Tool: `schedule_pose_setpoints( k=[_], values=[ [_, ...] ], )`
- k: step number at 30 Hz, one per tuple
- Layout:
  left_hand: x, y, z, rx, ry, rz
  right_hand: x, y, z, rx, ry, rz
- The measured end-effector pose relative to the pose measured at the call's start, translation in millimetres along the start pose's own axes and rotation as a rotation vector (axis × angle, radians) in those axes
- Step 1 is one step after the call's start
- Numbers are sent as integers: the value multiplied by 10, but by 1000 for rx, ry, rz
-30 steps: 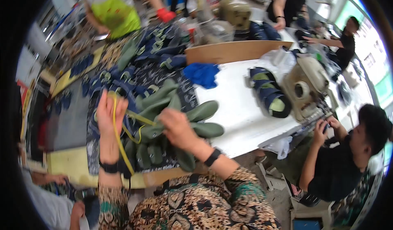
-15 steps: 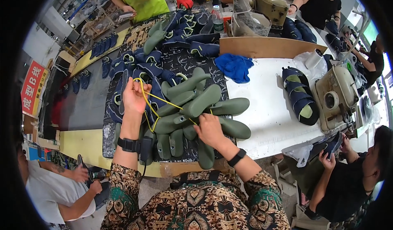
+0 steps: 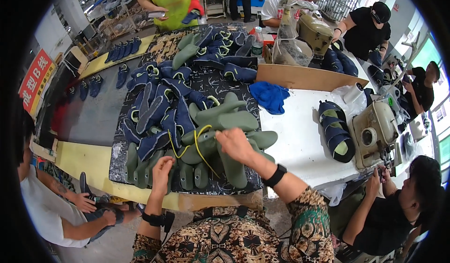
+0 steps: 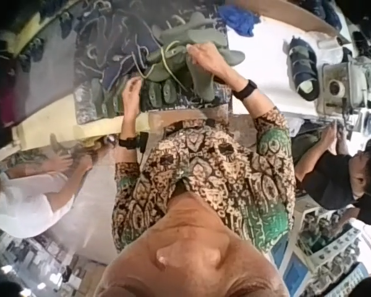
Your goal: Organizing and grouping green shoe molds with a yellow cord in a manufacturing facility.
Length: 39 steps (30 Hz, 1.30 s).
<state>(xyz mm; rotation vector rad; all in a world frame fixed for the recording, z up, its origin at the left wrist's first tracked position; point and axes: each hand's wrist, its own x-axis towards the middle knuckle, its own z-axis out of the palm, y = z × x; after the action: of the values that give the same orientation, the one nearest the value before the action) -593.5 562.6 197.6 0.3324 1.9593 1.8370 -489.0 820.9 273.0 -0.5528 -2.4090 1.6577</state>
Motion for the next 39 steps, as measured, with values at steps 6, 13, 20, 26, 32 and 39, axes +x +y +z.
schedule_pose_setpoints(
  k=[6, 13, 20, 26, 32, 39],
  values=[
    [-68, 183, 390, 312, -111, 355, 367, -867, -352, 105, 147, -218],
    [-14, -143, 516, 344, -36, 478, 798, -535, 287, -83, -67, -513],
    [81, 203, 747, 252, -40, 415, 490, -186, 352, -24, -109, -243],
    [379, 83, 1143, 377, -165, 685, 535, 44, 445, -144, 5, -540],
    [452, -297, 1224, -154, -126, 428, 189, 27, 430, 68, -125, -352],
    [495, 310, 1174, 354, -227, 714, 10, 20, 293, 326, -148, -579]
  ],
)
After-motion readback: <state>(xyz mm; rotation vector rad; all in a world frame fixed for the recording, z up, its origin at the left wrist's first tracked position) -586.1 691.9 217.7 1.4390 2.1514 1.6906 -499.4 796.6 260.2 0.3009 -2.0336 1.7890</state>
